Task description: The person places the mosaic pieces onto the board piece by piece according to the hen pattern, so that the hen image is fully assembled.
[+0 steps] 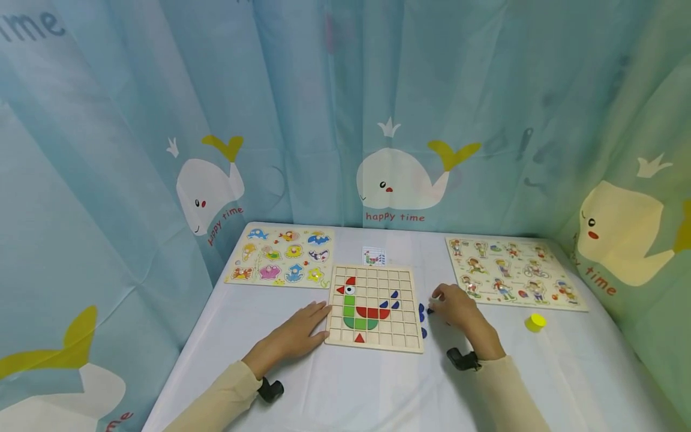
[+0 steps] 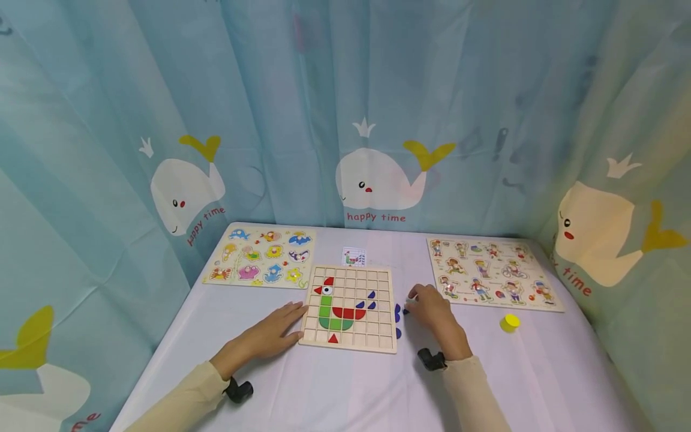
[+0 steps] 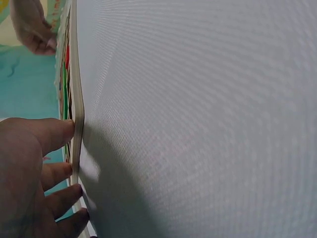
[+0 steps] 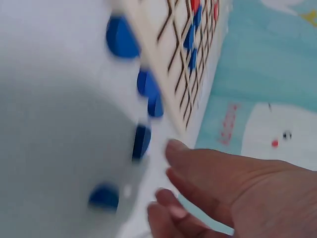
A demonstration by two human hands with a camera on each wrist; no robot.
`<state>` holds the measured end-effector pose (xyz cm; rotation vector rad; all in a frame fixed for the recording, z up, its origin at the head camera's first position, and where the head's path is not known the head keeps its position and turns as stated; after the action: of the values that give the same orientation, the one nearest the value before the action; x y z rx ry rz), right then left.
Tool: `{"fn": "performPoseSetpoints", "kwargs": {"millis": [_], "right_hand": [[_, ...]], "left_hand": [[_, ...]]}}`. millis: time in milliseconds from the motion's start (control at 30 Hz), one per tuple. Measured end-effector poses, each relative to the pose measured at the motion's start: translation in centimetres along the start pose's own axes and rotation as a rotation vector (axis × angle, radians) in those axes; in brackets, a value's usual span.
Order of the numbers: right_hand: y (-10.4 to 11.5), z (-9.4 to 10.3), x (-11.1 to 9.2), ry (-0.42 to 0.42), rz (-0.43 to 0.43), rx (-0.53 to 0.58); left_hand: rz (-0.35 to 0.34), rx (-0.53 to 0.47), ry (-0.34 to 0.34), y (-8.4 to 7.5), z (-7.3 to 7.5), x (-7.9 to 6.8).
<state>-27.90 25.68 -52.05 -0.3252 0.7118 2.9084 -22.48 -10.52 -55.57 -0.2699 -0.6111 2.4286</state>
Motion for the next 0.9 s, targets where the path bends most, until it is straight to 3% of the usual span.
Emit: {"fn": "performPoseSetpoints", "kwargs": {"millis": [300, 600, 800, 900], "right_hand": [[-3.7, 0.6, -1.3, 0.121, -0.025, -0.013], [-3.3, -0.1, -1.1, 0.036, 0.139, 0.040], [-3.1, -0.3, -1.0, 0.026, 0.155, 0.035], [-3.4, -0.2, -1.1, 0.014, 0.106, 0.038]], "left_hand": [[-0.003, -0.004, -0.003, -0.1, 0.0, -0.1], [-0.003, -0.001, -0.007, 0.0, -0.1, -0.1], [0.001, 0.006, -0.003, 0.1, -0.2, 0.0], [0.001, 0.009, -0.005, 0.2, -0.2, 0.0]]}}
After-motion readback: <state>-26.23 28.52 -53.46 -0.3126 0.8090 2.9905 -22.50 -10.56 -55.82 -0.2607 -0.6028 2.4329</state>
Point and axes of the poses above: each hand's wrist, its own x-axis towards the middle knuckle, its own z-axis out of the back of the hand, y = z × x, the point moved 6 cm from there along x, towards the middle knuckle, and after that the axes turned 9 degrees about -z, right-handed, at the moved point
